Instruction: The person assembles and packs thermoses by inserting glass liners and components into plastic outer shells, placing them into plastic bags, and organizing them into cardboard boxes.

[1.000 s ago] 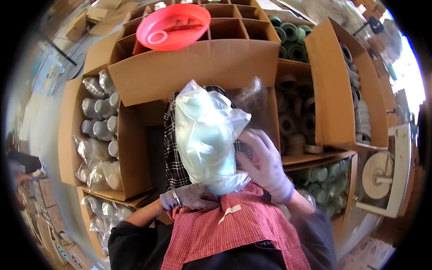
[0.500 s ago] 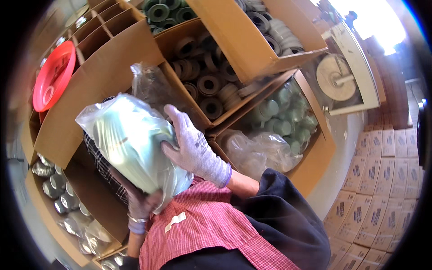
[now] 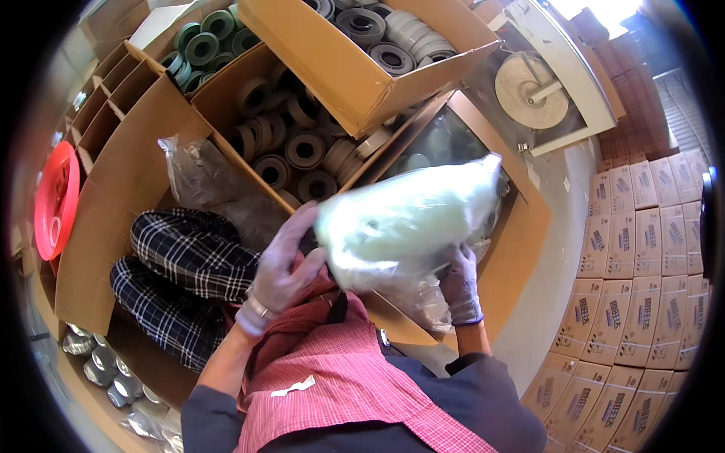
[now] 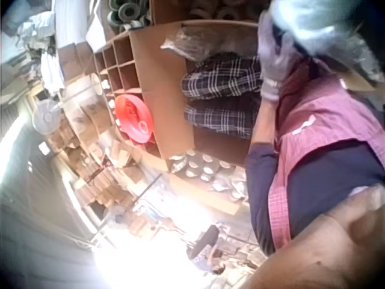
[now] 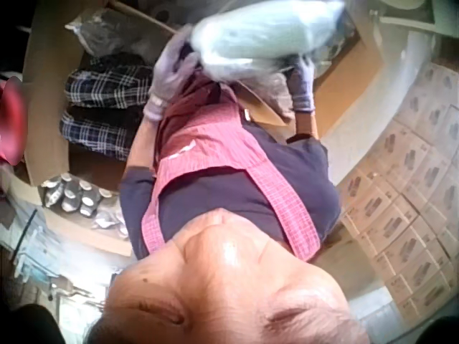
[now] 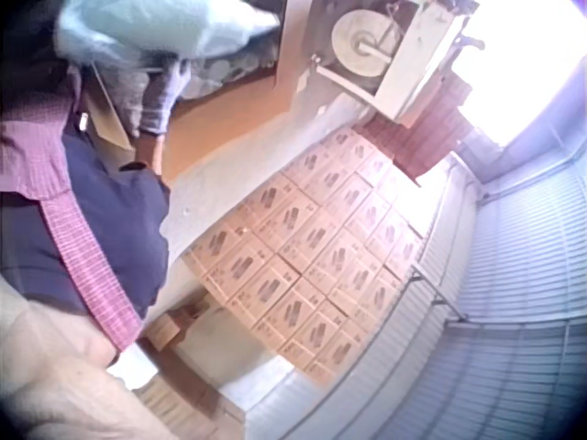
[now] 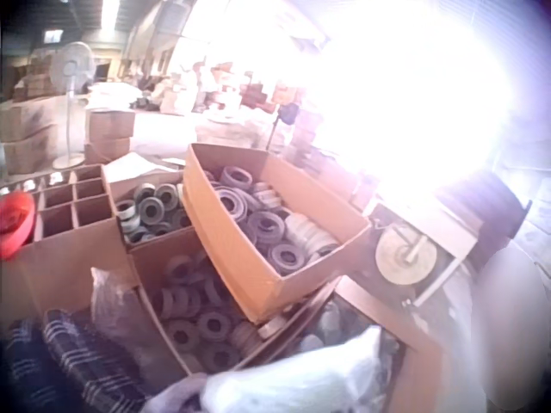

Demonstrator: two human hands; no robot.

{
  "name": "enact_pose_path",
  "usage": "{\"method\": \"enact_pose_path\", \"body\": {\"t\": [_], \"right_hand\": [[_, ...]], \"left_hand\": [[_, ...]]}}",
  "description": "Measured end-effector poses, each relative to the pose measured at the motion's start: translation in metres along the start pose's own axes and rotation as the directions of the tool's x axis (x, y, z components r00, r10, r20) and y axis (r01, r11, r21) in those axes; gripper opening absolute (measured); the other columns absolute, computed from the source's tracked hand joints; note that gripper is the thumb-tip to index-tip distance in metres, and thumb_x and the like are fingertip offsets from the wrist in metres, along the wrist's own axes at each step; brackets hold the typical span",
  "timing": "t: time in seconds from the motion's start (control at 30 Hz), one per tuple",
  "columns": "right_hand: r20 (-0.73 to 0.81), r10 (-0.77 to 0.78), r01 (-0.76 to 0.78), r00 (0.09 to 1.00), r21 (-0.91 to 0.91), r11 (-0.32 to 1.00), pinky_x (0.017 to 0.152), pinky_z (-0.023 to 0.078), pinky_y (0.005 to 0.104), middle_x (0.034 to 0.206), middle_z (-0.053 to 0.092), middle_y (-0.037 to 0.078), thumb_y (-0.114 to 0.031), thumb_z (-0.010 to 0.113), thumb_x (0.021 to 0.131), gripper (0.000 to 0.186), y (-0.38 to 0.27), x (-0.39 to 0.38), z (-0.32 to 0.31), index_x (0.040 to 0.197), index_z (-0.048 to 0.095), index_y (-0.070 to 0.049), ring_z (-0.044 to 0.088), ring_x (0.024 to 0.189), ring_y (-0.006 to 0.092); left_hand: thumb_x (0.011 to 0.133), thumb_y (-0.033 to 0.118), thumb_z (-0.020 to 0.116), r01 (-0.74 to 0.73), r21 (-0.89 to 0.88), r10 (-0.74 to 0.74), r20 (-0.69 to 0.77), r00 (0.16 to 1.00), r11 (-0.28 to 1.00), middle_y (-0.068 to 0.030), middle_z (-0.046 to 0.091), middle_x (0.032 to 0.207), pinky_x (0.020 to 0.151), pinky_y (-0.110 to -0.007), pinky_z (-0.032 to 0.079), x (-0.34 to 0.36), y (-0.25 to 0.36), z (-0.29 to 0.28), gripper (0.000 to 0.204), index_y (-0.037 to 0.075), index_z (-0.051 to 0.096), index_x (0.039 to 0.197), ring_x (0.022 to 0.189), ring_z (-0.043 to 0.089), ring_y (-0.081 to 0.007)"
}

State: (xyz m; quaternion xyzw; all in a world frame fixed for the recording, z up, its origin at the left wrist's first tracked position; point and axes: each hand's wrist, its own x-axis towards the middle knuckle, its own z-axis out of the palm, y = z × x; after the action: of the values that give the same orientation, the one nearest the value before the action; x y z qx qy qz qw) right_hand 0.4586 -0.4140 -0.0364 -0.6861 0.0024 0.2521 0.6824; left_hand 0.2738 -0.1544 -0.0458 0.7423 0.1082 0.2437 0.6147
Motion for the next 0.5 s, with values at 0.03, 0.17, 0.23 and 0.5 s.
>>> {"method": "enact_pose_path", "body": {"t": [0.03,0.17,0.23,0.5], "right_hand": [[-0.108,-0.053,0.057,0.993,0.029,0.998,0.071,0.056,0.0294,0.101,0.062,0.006,-0.006,0.049,0.083,0.04,0.002,0.004,-0.01,0.123,0.054,-0.002,0.062,0.084,0.0159],[-0.327,-0.29,0.276,0.9,-0.089,0.957,0.082,0.052,0.0329,0.105,0.061,0.011,-0.005,0.054,0.081,0.041,0.059,0.051,-0.043,0.121,0.053,0.001,0.06,0.096,0.0218],[-0.365,-0.457,0.351,0.811,-0.32,0.88,0.089,0.049,0.0364,0.105,0.061,0.016,-0.009,0.059,0.08,0.042,0.103,0.075,-0.051,0.12,0.053,0.002,0.059,0.101,0.0269],[-0.115,-0.109,-0.043,0.987,-0.856,0.515,0.1,0.042,0.0487,0.127,0.054,0.033,-0.026,0.064,0.081,0.049,0.205,0.143,0.006,0.119,0.055,0.004,0.052,0.12,0.0435]], "left_hand": [[0.088,0.013,0.066,-0.038,0.055,0.036,0.041,0.999,0.998,-0.02,0.053,0.135,0.105,-0.037,0.04,0.013,-0.005,0.012,0.054,-0.001,0.047,0.137,0.124,0.053,-0.0318],[0.085,0.012,0.069,-0.201,0.34,0.137,0.203,0.97,0.919,-0.021,0.054,0.131,0.105,-0.039,0.041,0.026,-0.011,0.004,0.054,-0.001,0.049,0.134,0.124,0.052,-0.0347],[0.085,0.009,0.066,-0.036,0.311,-0.015,0.16,0.987,0.95,-0.0204,0.055,0.13,0.105,-0.039,0.041,0.018,-0.016,-0.019,0.05,0.0,0.052,0.132,0.123,0.053,-0.0343],[0.086,0.016,0.065,-0.025,0.614,-0.051,0.107,0.993,0.789,-0.0189,0.057,0.128,0.104,-0.043,0.041,0.037,-0.04,-0.066,0.045,0.002,0.057,0.127,0.122,0.051,-0.0372]]}}
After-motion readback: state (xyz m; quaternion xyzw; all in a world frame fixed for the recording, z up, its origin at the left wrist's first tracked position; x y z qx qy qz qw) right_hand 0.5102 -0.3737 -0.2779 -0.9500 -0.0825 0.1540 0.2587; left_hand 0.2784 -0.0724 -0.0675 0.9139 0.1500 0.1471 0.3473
